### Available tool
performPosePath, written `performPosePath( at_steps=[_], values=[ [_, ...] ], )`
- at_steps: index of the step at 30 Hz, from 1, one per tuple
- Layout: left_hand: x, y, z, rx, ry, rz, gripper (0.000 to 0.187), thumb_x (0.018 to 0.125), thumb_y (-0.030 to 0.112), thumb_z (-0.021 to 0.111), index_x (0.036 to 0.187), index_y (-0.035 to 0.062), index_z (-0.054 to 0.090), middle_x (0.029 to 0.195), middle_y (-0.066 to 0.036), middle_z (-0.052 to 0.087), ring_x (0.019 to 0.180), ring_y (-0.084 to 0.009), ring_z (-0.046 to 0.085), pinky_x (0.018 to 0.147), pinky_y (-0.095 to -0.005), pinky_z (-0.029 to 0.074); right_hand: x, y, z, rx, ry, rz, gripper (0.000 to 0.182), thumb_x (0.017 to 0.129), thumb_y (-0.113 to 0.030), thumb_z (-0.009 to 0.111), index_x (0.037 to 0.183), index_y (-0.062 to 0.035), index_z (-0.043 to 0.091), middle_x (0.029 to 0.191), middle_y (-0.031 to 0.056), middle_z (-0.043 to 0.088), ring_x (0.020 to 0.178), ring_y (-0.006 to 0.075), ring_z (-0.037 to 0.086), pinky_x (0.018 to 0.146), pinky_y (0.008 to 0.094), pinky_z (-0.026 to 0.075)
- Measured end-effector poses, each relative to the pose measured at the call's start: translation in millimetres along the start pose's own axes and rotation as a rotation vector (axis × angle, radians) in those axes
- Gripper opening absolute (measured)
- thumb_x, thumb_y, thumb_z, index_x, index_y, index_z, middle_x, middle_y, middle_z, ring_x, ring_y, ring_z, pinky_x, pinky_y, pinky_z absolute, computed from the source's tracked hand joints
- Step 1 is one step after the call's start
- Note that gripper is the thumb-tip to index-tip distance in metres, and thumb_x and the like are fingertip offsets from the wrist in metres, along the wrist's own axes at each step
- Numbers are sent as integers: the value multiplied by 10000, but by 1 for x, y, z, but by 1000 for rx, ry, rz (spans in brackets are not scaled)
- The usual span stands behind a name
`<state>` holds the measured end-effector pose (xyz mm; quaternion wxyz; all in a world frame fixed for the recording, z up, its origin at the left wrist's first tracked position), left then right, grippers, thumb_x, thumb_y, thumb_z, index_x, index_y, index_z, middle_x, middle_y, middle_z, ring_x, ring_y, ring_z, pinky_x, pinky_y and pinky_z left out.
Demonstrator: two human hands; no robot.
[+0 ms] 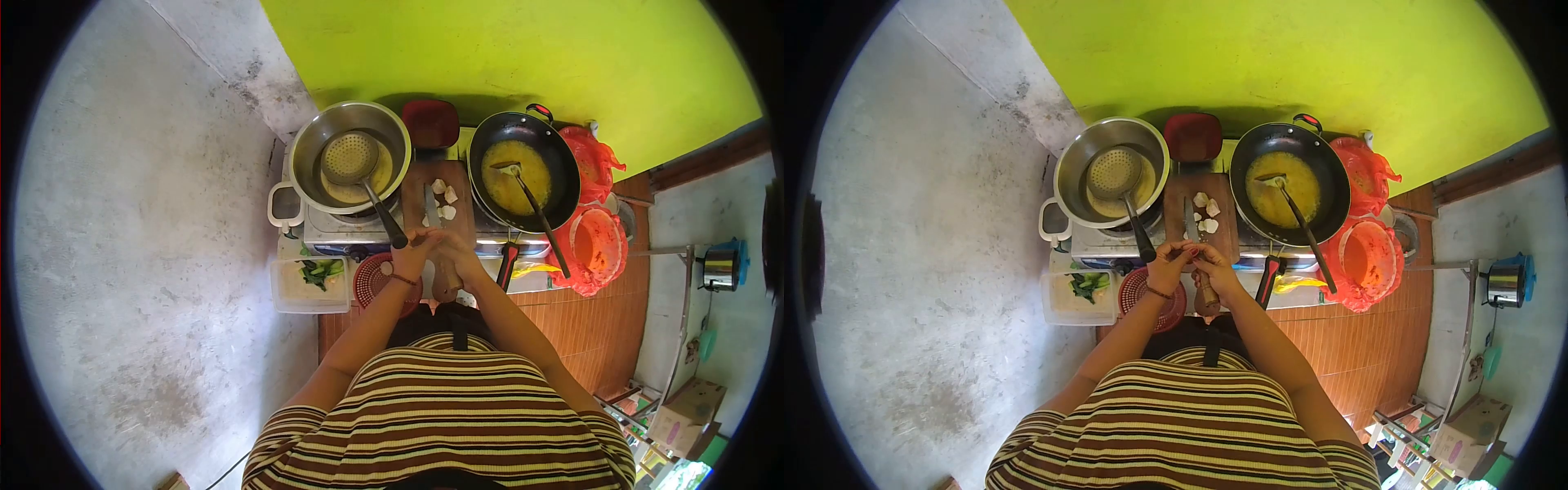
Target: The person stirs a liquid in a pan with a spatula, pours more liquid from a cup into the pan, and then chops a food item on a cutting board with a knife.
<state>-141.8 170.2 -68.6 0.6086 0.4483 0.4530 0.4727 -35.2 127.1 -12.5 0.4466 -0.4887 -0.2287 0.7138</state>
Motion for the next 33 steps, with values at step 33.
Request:
performPosePath(
  at_steps=[33],
  values=[
    [3, 16, 15, -193, -76, -186, 294, 957, 229, 476, 1028, -13, 629, 869, -44, 658, 726, -77, 571, 665, -209, 478, -6, -5, 2, 51, 11, 76, 314, 915, -69, 445, 1208, -149, 526, 930, 30, 587, 583, 86, 506, 509, 210, 443]
  ],
)
Point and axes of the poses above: each hand's wrist, its own x-axis towards the middle knuckle, its own z-axis out of the palm, y = z × x, the point moved 8 cm from there along x, towards the middle knuckle
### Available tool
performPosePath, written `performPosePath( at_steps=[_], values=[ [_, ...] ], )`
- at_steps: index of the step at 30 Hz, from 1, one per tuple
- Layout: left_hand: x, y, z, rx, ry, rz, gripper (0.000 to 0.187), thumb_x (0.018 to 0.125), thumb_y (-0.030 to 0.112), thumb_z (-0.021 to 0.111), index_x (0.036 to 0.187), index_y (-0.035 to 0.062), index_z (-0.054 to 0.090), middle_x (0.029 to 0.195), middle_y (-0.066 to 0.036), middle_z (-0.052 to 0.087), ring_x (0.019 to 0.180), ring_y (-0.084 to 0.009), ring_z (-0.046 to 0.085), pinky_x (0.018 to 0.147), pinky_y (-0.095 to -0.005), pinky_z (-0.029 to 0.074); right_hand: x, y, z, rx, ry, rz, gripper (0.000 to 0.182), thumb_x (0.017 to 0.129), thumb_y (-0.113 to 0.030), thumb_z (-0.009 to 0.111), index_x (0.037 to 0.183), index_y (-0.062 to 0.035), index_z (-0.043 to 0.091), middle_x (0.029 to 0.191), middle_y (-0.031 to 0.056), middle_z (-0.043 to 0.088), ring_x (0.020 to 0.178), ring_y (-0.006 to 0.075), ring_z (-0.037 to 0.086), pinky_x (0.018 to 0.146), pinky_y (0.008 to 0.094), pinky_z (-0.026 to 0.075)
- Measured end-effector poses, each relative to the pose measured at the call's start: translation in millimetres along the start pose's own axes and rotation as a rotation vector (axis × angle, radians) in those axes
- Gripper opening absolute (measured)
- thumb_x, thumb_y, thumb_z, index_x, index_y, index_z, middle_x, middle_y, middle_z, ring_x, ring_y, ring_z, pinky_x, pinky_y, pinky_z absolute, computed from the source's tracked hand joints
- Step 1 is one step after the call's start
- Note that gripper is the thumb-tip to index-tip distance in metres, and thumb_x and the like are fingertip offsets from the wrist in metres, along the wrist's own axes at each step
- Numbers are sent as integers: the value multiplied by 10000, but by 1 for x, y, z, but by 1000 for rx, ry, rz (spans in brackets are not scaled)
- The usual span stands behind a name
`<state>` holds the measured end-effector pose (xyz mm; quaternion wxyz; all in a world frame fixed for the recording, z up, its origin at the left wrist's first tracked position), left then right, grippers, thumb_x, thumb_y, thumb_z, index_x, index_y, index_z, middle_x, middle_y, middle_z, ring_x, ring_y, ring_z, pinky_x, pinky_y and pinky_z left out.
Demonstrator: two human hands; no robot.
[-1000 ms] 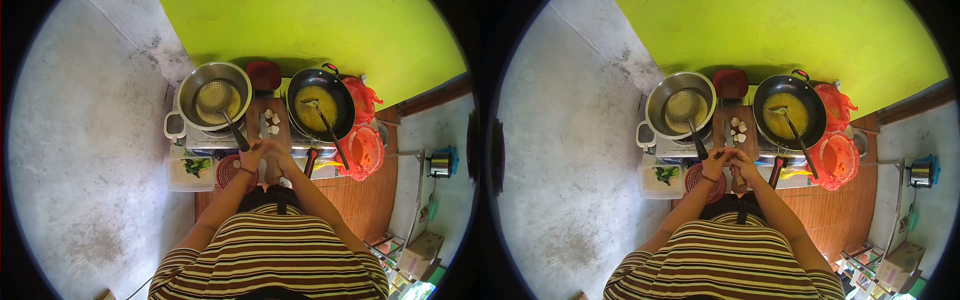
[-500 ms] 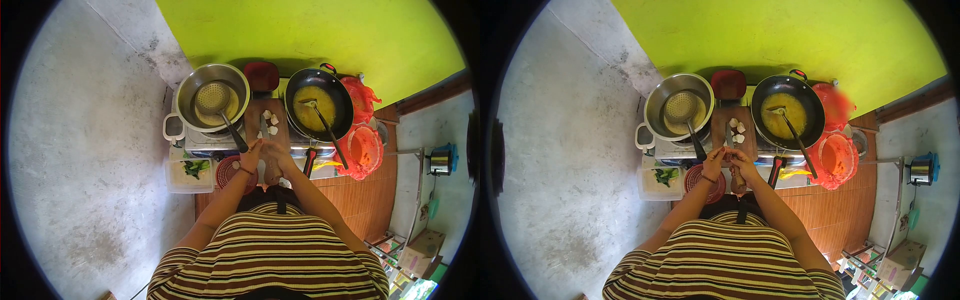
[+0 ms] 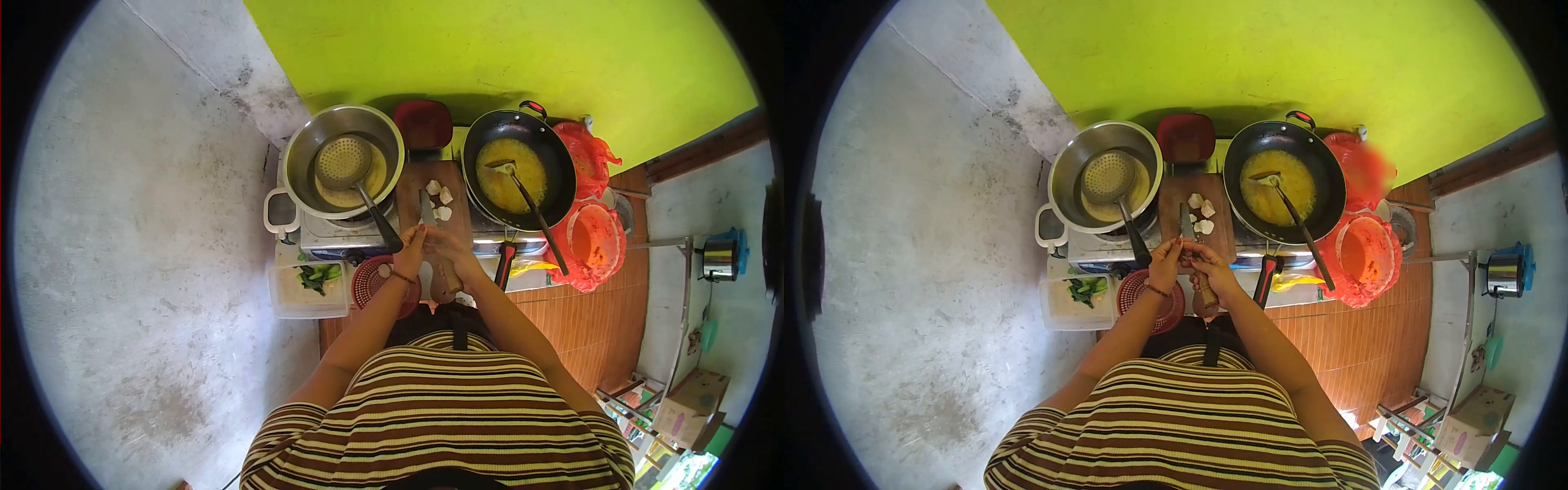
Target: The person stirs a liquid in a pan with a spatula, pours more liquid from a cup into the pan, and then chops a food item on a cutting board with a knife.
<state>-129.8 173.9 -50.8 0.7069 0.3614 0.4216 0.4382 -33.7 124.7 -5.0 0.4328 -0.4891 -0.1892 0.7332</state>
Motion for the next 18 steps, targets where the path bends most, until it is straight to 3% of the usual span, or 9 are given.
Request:
performPosePath(
  at_steps=[6, 9, 12, 15, 18],
  values=[
    [1, -3, -2, -107, 6, 55, 197, 914, 122, 540, 1041, -19, 595, 910, -61, 638, 796, -118, 615, 670, -247, 540, 1, 3, -3, 27, 23, 18, 312, 911, -73, 451, 1207, -145, 512, 925, 46, 592, 582, 100, 520, 492, 223, 449],
    [0, -1, -3, 34, 11, 85, 189, 864, 46, 589, 1048, -1, 590, 911, -60, 626, 805, -121, 610, 699, -253, 533, 1, 3, -2, 5, 35, 16, 313, 909, -67, 450, 1207, -147, 504, 924, 53, 593, 575, 104, 524, 486, 230, 452],
    [1, -3, -6, 61, 28, 90, 182, 862, 63, 602, 1032, -2, 593, 916, -61, 627, 822, -123, 608, 697, -246, 533, 2, 5, -3, -7, 29, 10, 316, 909, -67, 452, 1211, -150, 499, 928, 59, 595, 569, 104, 524, 483, 230, 452],
    [-1, -6, -6, 12, 27, -4, 175, 849, 29, 588, 1020, -3, 594, 920, -57, 628, 824, -119, 608, 711, -242, 514, 1, 6, -3, -18, 40, 22, 328, 908, -53, 441, 1218, -149, 492, 937, 59, 597, 567, 88, 517, 481, 218, 445],
    [2, -4, -10, 117, 24, 178, 200, 818, -7, 570, 1016, -2, 595, 915, -47, 628, 817, -117, 602, 728, -242, 491, 2, 4, -7, -151, 78, -37, 349, 880, -75, 480, 1224, -137, 489, 958, 85, 599, 589, 138, 550, 504, 258, 468]
  ],
)
Point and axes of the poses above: each hand's wrist, its own x-axis towards the middle knuckle, its own z-axis out of the palm, y = z × x, the point moved 8 cm from there along x, towards the middle knuckle
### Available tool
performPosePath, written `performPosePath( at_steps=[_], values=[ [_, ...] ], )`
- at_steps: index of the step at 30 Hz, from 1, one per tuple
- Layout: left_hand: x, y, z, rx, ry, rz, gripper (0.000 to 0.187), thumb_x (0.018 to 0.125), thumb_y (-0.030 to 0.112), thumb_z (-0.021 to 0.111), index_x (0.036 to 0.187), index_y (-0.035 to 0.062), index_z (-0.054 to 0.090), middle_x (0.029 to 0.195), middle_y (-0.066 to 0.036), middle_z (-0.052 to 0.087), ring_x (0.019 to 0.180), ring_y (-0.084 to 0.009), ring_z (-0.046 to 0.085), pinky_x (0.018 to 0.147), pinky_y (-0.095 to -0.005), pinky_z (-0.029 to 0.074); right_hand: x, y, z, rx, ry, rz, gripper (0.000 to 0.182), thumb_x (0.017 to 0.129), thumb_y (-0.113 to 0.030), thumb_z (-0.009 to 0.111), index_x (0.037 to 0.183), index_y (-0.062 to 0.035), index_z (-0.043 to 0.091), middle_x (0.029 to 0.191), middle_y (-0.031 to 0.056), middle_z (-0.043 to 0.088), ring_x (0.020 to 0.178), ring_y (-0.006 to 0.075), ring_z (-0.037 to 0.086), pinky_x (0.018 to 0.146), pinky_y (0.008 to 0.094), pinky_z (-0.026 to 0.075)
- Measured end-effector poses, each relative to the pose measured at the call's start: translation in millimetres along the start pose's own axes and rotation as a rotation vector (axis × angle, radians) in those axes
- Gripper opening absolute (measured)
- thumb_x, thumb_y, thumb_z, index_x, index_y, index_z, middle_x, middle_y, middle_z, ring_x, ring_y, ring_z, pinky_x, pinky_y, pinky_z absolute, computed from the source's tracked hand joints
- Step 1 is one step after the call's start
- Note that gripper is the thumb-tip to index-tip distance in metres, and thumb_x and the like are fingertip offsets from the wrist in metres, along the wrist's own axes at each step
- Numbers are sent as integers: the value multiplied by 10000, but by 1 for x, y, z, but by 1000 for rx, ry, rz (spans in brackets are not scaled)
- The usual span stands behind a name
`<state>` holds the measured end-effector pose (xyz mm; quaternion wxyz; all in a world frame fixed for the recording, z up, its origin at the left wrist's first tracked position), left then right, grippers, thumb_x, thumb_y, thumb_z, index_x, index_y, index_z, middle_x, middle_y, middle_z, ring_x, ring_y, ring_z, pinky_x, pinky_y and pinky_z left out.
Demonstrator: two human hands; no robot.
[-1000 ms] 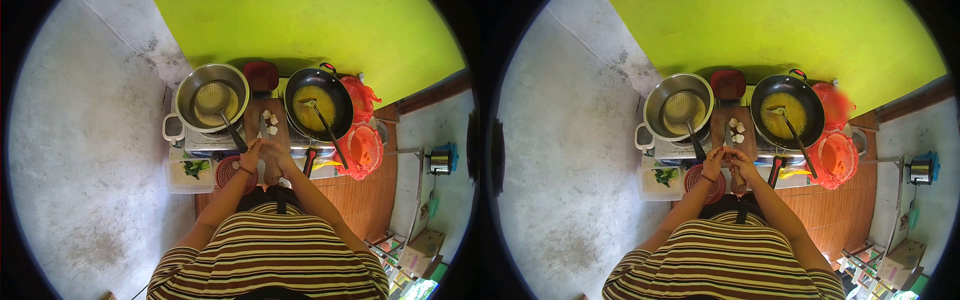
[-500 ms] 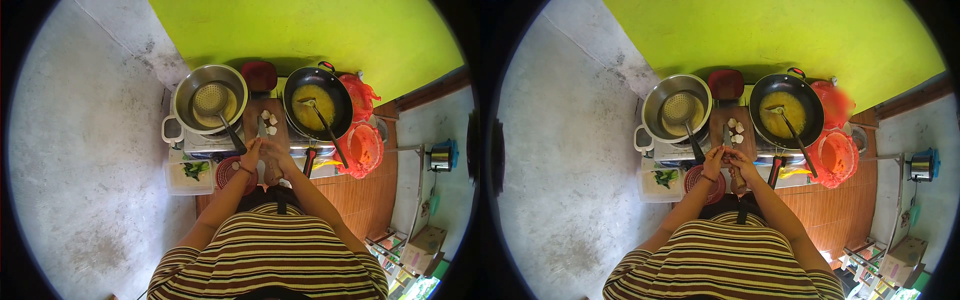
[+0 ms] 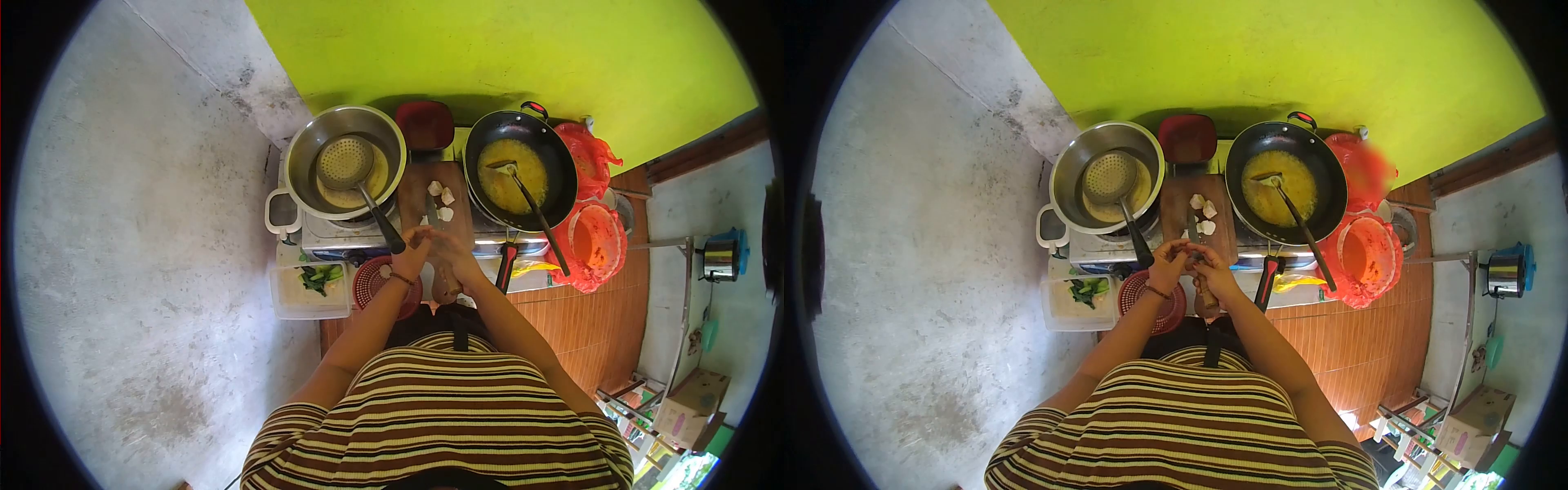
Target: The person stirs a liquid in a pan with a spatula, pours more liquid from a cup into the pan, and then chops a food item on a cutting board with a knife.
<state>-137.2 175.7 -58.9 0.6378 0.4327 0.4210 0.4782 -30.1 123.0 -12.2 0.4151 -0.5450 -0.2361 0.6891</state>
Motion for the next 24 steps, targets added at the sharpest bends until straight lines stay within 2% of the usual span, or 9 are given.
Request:
performPosePath(
  at_steps=[3, 5, 7, 10, 13, 16, 18, 22, 24],
  values=[
    [6, -18, -21, 261, 131, -28, 260, 783, -15, 568, 1038, 20, 597, 932, -54, 620, 843, -125, 591, 749, -249, 473, 12, 16, -28, -503, 192, -244, 387, 816, -135, 558, 1192, -73, 491, 954, 163, 606, 667, 274, 606, 588, 350, 502],
    [10, -20, -31, 358, 175, 13, 274, 771, 15, 603, 1044, 43, 599, 928, -56, 612, 856, -133, 584, 744, -255, 473, 13, 17, -37, -769, 267, -276, 425, 771, -185, 601, 1147, -18, 493, 938, 231, 605, 753, 369, 617, 666, 407, 504],
    [17, -25, -33, 435, 182, 35, 291, 757, 39, 631, 1046, 58, 601, 921, -62, 607, 859, -146, 582, 738, -265, 475, 4, 8, -35, -859, 242, -125, 470, 732, -238, 631, 1090, 34, 494, 918, 299, 595, 857, 451, 601, 751, 452, 489],
    [28, -18, -21, 583, 120, 85, 325, 734, 74, 674, 1050, 65, 598, 932, -78, 605, 848, -177, 595, 721, -283, 486, -4, 6, -34, -973, 277, -94, 420, 802, -192, 542, 1151, 34, 484, 799, 255, 628, 612, 280, 658, 530, 365, 511],
    [30, -2, -5, 764, 44, 164, 378, 704, 116, 725, 1055, 69, 594, 973, -93, 602, 839, -213, 615, 706, -301, 499, -7, 9, -35, -1163, 330, -253, 408, 817, -207, 517, 1144, 35, 486, 777, 244, 630, 586, 290, 650, 541, 376, 512],
    [32, 2, 0, 804, 33, 185, 394, 669, 128, 733, 1036, 83, 599, 975, -101, 593, 847, -257, 613, 723, -331, 496, -3, 32, -46, -1035, 251, 16, 401, 830, -213, 497, 1150, 29, 484, 801, 241, 631, 579, 290, 646, 546, 372, 512],
    [33, 12, 3, 868, 46, 278, 392, 654, 123, 727, 1022, 80, 599, 984, -113, 585, 866, -276, 605, 741, -350, 491, -7, 29, -44, -1022, 247, -11, 390, 834, -199, 491, 1149, 30, 481, 802, 242, 628, 558, 283, 639, 536, 370, 508],
    [35, 17, 2, 972, 59, 233, 333, 660, 94, 692, 983, 69, 612, 997, -135, 570, 915, -297, 582, 759, -370, 484, -14, 26, -38, -1086, 250, -136, 409, 838, -199, 487, 1164, 46, 452, 805, 256, 622, 595, 322, 638, 570, 401, 509],
    [38, 15, 4, 1073, 46, 245, 297, 672, 84, 678, 963, 61, 622, 1003, -146, 562, 945, -304, 571, 757, -372, 483, -18, 27, -35, -1045, 248, -22, 412, 839, -213, 486, 1151, 54, 444, 823, 274, 617, 678, 370, 636, 626, 428, 507]
  ],
)
Point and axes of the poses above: each hand's wrist, its own x-axis towards the middle knuckle, its own z-axis out of the palm, y = z × x, the point moved 8 cm from there along x, towards the middle knuckle
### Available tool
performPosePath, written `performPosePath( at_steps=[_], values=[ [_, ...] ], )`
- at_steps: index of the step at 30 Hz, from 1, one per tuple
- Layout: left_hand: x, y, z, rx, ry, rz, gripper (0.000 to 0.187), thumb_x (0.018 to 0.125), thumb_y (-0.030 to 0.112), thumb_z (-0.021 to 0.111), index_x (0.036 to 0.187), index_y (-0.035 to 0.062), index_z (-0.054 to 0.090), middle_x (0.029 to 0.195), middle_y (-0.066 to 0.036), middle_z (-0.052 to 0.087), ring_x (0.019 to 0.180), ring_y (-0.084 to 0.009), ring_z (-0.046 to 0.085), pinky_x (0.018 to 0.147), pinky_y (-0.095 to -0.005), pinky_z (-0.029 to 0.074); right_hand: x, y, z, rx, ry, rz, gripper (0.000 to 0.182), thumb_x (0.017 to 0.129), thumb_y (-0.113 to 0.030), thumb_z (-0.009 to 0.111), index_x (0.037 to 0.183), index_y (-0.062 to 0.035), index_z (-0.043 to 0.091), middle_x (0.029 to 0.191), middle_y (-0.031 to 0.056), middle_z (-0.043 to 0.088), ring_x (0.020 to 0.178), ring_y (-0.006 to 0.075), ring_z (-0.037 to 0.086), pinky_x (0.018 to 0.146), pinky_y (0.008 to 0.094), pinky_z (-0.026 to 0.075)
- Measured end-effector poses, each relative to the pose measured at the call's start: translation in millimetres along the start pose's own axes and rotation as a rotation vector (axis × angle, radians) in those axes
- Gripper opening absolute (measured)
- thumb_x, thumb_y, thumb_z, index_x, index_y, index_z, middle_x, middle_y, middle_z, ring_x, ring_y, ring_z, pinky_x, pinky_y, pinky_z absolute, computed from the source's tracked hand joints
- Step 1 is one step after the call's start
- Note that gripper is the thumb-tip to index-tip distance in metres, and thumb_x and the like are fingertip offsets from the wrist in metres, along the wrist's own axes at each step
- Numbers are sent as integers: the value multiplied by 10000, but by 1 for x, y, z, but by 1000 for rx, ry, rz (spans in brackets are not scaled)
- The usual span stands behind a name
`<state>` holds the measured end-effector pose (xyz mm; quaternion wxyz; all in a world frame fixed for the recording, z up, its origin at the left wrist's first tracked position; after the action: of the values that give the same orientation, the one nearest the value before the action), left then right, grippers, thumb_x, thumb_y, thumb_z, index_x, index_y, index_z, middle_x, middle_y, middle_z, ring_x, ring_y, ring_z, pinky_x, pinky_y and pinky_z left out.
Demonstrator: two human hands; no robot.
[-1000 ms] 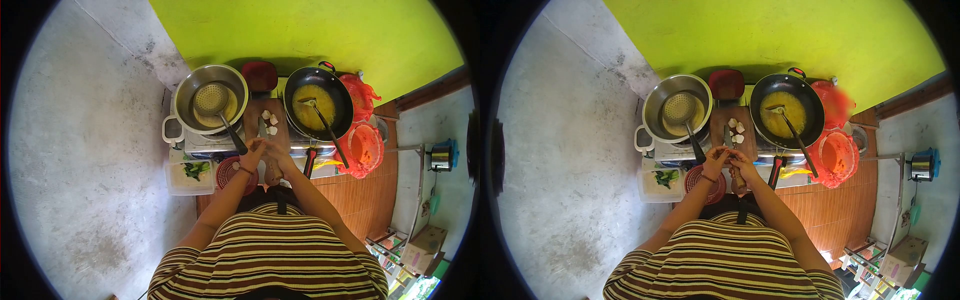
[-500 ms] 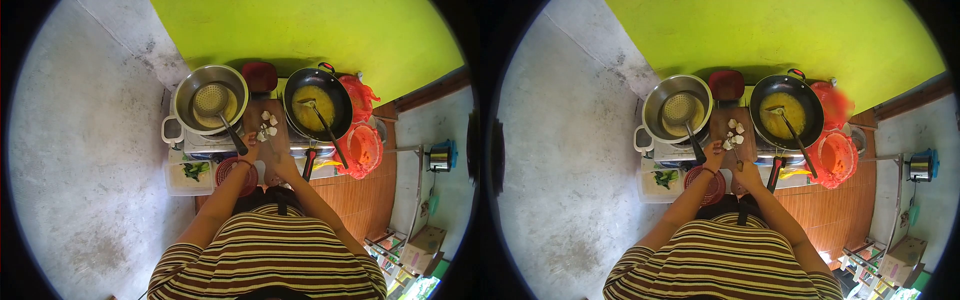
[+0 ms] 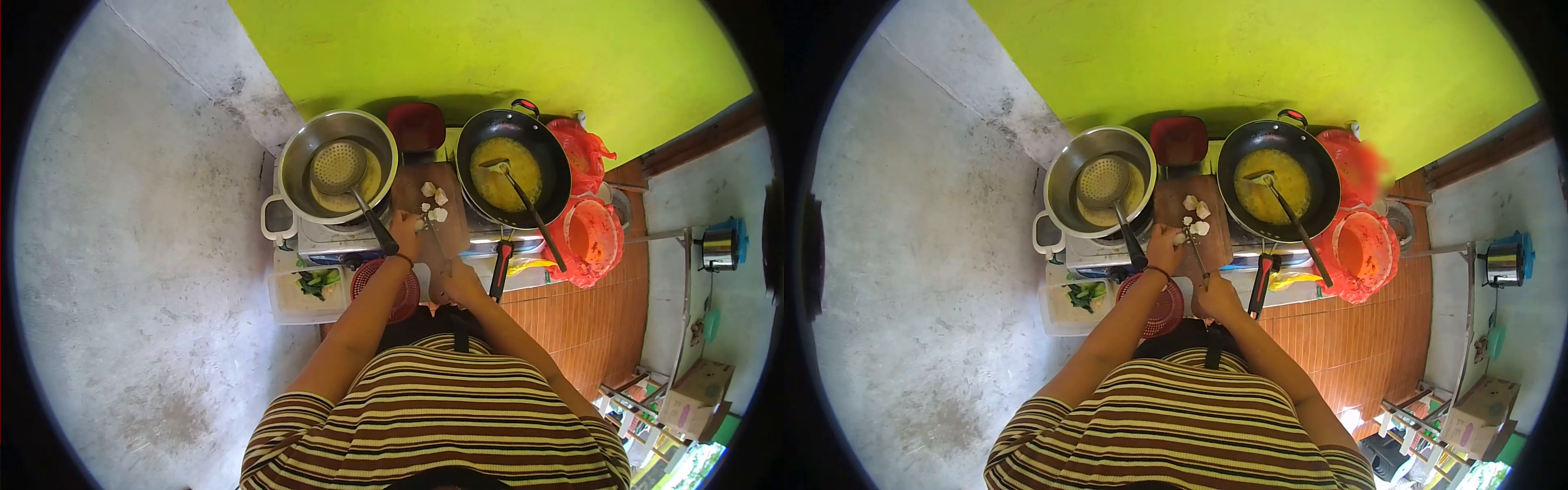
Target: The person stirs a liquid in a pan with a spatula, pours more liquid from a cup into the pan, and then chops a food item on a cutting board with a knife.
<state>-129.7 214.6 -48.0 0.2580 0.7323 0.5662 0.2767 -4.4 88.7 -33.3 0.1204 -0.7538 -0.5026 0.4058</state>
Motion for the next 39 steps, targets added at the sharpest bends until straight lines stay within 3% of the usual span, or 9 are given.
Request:
performPosePath(
  at_steps=[4, 10, 18, 25, 36, 39],
  values=[
    [-3, 6, -3, -45, 6, 69, 251, 713, 58, 639, 964, 53, 637, 956, -152, 595, 866, -322, 596, 731, -371, 493, -9, -8, -4, -49, -15, 26, 408, 856, -254, 474, 1128, 47, 433, 860, 301, 607, 824, 441, 609, 729, 487, 485],
    [-7, -2, -5, -148, 110, 82, 145, 732, 4, 597, 855, 29, 670, 909, -164, 650, 831, -315, 634, 772, -358, 500, -15, -20, -10, -177, 10, 15, 415, 889, -311, 453, 1131, 25, 437, 878, 296, 610, 839, 437, 610, 739, 519, 476],
    [-5, 4, -1, -82, 26, 171, 141, 727, 18, 594, 845, 32, 669, 906, -139, 655, 824, -315, 631, 721, -369, 507, -14, -29, -11, -256, -25, 52, 326, 894, -260, 440, 1045, 29, 446, 874, 289, 624, 870, 425, 618, 763, 479, 491],
    [-1, -7, 5, -58, -14, 107, 131, 711, 49, 632, 823, 73, 696, 901, -108, 661, 805, -290, 634, 697, -365, 505, 5, -24, 4, -347, -144, 14, 300, 885, -208, 423, 1007, 66, 443, 934, 294, 612, 907, 416, 615, 793, 468, 487],
    [-6, -19, 5, -170, 66, 63, 99, 718, 97, 684, 813, 79, 705, 848, -78, 672, 756, -263, 645, 674, -323, 503, 21, -9, 21, -179, -25, 83, 218, 865, -143, 443, 987, 35, 418, 904, 288, 617, 866, 430, 619, 760, 467, 500],
    [-6, -16, 1, -196, 73, 100, 89, 730, 87, 682, 815, 72, 703, 857, -100, 666, 758, -271, 644, 678, -328, 505, 25, -12, 23, -239, 65, 17, 197, 865, -134, 448, 967, 32, 418, 879, 278, 617, 847, 425, 622, 747, 473, 501]
  ],
)
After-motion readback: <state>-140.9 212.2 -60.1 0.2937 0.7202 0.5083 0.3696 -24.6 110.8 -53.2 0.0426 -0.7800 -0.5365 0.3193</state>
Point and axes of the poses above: each hand's wrist, its own x-axis towards the middle knuckle, its own z-axis out of the palm, y = z × x, the point moved 8 cm from there along x, towards the middle knuckle
